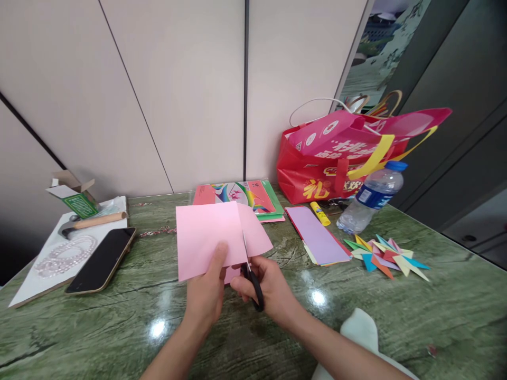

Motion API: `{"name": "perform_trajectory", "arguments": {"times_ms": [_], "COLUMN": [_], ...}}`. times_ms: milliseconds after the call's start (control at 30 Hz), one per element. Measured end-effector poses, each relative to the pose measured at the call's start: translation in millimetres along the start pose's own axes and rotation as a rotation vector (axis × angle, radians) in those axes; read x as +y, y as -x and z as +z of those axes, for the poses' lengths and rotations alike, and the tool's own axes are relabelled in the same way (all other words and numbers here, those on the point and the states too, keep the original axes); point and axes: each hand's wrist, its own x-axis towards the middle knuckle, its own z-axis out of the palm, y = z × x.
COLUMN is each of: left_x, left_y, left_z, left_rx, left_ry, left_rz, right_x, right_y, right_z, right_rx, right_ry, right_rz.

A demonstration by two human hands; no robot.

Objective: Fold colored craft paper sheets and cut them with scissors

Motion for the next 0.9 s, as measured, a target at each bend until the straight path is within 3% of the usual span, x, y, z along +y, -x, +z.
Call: {"name": "perform_trajectory", "arguments": {"times_ms": [900], "left_x": [-2.4], "left_y": [1.2], "left_z": [-2.8], "left_rx": [-0.067], "left_ry": [0.024], "left_rz": [-0.01], "right_x": [-0.9], "right_y": [0.2], "right_z": [1.7], "right_rx": [0.032], "right_ry": [0.028], "right_rz": [-0.007]}}
